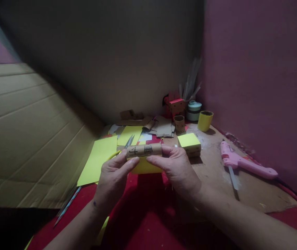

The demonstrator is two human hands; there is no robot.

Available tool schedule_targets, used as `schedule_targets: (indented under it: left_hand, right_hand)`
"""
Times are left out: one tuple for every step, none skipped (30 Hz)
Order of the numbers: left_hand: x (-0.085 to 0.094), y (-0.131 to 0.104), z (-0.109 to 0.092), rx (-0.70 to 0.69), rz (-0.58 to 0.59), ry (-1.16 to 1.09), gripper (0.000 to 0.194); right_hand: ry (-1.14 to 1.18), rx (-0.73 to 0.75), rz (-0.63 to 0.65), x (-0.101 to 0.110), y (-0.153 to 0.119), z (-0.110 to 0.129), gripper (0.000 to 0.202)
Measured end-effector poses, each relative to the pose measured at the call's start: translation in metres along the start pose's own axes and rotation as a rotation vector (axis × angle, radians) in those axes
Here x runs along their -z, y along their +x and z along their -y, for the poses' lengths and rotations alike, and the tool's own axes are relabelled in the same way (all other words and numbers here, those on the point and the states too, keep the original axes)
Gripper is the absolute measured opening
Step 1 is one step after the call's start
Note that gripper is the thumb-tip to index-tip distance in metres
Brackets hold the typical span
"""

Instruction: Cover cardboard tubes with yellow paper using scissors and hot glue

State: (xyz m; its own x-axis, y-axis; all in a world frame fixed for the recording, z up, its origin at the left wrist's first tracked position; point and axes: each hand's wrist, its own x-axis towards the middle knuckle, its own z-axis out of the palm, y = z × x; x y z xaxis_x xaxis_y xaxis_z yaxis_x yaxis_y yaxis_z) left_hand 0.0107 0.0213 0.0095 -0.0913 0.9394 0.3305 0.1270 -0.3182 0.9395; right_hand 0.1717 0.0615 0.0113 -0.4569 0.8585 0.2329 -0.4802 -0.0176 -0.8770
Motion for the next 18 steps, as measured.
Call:
schedule_targets:
  left_hand:
    - [0.001, 0.000, -0.001, 0.001, 0.014, 0.009, 0.021]
    - [0.002, 0.001, -0.002, -0.003, 0.025, 0.021, 0.022]
    - [0.002, 0.001, -0.003, -0.007, 0.035, 0.037, 0.024]
    - [0.002, 0.002, -0.004, -0.010, 0.043, 0.054, 0.024]
    - [0.003, 0.002, -0.005, -0.012, 0.049, 0.068, 0.024]
    - [0.003, 0.002, -0.006, -0.013, 0.055, 0.077, 0.024]
    - [0.003, 0.003, -0.006, -0.011, 0.065, 0.080, 0.024]
    - [0.003, 0.003, -0.006, -0.006, 0.078, 0.079, 0.025]
    - [0.003, 0.002, -0.006, -0.002, 0.092, 0.078, 0.025]
    - [0.004, 0.002, -0.006, 0.003, 0.104, 0.079, 0.026]
    - [0.004, 0.002, -0.005, 0.007, 0.113, 0.086, 0.026]
    - [0.004, 0.002, -0.005, 0.009, 0.115, 0.098, 0.026]
    - [0.004, 0.003, -0.004, 0.006, 0.109, 0.114, 0.026]
    - [0.004, 0.003, -0.003, 0.001, 0.103, 0.130, 0.025]
    - [0.005, 0.003, -0.003, -0.006, 0.099, 0.143, 0.025]
    - [0.005, 0.003, -0.002, -0.015, 0.095, 0.153, 0.024]
    - [0.005, 0.004, -0.002, -0.023, 0.092, 0.160, 0.024]
    - [0.006, 0.004, -0.002, -0.033, 0.086, 0.170, 0.023]
  right_hand:
    - [-0.004, 0.001, 0.000, 0.001, 0.001, 0.001, 0.031]
    - [-0.008, 0.005, 0.000, 0.002, 0.001, 0.002, 0.031]
    - [-0.012, 0.009, 0.002, 0.003, 0.001, 0.003, 0.031]
    - [-0.013, 0.009, 0.007, 0.004, 0.001, 0.003, 0.031]
    - [-0.010, 0.007, 0.009, 0.005, 0.001, 0.004, 0.030]
    - [-0.005, 0.004, 0.006, 0.005, 0.000, 0.004, 0.030]
    - [0.002, -0.004, 0.005, 0.006, 0.000, 0.003, 0.030]
    - [0.013, -0.014, -0.001, 0.006, -0.001, 0.003, 0.030]
    - [0.022, -0.025, -0.010, 0.006, -0.001, 0.003, 0.030]
    - [0.029, -0.035, -0.022, 0.006, -0.001, 0.003, 0.029]
    - [0.031, -0.044, -0.032, 0.007, -0.001, 0.003, 0.029]
    - [0.032, -0.055, -0.042, 0.007, -0.001, 0.003, 0.029]
    - [0.031, -0.063, -0.047, 0.007, -0.002, 0.003, 0.028]
    - [0.030, -0.069, -0.048, 0.008, -0.002, 0.003, 0.028]
    - [0.033, -0.075, -0.042, 0.009, -0.002, 0.003, 0.027]
    - [0.038, -0.074, -0.029, 0.009, -0.001, 0.003, 0.027]
    - [0.040, -0.069, -0.011, 0.010, -0.001, 0.003, 0.026]
    - [0.039, -0.061, 0.007, 0.011, -0.001, 0.004, 0.026]
